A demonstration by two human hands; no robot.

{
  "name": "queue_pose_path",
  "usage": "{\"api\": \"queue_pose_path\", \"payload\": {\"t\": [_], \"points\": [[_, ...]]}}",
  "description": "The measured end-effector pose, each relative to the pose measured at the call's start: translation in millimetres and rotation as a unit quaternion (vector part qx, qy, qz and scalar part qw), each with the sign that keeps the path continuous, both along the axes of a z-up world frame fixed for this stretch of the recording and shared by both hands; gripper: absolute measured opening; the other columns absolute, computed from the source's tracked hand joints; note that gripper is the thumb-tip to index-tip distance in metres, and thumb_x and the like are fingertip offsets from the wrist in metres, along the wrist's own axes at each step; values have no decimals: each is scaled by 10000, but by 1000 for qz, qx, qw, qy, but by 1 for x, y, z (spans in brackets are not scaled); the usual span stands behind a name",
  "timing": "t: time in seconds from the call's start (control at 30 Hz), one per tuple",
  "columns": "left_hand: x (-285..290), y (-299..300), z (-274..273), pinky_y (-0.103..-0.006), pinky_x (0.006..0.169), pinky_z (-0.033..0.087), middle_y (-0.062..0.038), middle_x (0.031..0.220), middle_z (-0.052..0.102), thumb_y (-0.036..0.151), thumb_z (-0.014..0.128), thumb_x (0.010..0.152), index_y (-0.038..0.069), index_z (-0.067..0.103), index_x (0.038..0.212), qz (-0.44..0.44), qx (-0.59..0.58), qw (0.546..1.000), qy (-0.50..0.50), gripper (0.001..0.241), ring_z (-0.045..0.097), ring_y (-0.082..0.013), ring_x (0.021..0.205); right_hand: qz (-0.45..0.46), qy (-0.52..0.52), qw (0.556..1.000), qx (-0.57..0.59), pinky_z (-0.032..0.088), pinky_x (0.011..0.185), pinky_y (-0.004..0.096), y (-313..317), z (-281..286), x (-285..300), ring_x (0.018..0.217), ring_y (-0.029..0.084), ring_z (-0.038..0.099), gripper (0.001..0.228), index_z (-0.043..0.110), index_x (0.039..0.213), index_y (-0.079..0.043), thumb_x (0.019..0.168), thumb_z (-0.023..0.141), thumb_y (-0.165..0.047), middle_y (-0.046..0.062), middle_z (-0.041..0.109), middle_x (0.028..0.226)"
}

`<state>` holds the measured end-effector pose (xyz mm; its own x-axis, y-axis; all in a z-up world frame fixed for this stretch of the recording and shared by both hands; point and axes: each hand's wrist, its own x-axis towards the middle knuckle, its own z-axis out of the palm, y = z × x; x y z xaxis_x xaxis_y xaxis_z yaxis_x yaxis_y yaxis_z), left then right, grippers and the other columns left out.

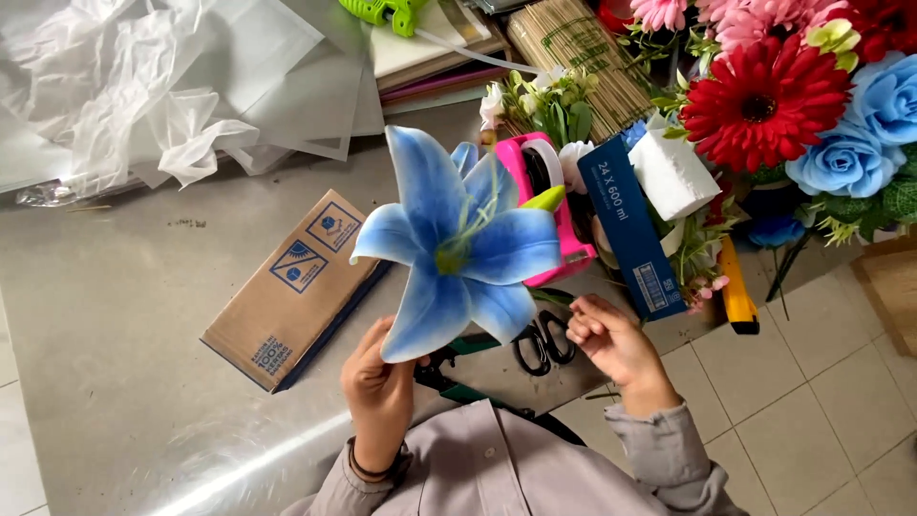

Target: Trimming flower stems with cutters and inserting them into floral foam to create a bouquet arrangement.

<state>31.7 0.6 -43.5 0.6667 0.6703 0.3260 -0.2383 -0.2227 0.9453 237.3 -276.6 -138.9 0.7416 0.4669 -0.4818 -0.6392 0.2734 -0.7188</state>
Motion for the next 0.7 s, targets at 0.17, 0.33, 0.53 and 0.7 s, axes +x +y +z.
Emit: {"api": "queue_pose_path", "payload": {"t": [0.17, 0.33, 0.53, 0.7], "points": [[7, -10, 21, -232, 635, 531, -162, 994, 684, 41, 594, 1056, -22, 686, 1330, -46, -142, 988, -27, 297, 591, -160, 768, 344, -176, 913, -131, 463, 580, 216, 58, 65, -55, 620, 82, 553, 142, 740, 943, -61, 1000, 695, -184, 22, 673, 808], [7, -17, 26, -254, 665, 557, -176, 1027, 719, 37, 624, 1033, -27, 693, 1327, -76, -209, 975, -23, 309, 600, -179, 752, 278, -455, 842, -81, 425, 651, 293, 108, 170, -88, 618, 136, 492, 283, 666, 902, -82, 1049, 612, -318, 15, 594, 727], [6, -24, 31, -260, 673, 623, -178, 1060, 747, 49, 663, 1009, -4, 718, 1297, -93, -239, 966, -24, 297, 675, -185, 758, 176, -609, 755, -164, 429, 663, 278, 135, 181, -88, 596, 122, 426, 272, 622, 787, -101, 951, 735, -285, 4, 543, 690], [7, -28, 35, -279, 674, 583, -156, 1029, 720, 42, 651, 1026, -15, 711, 1308, -109, -278, 952, -59, 294, 624, -194, 716, 129, -569, 801, -134, 361, 585, 239, 131, 159, -85, 592, 92, 391, 222, 617, 895, -90, 936, 769, -247, 11, 567, 737]]}}
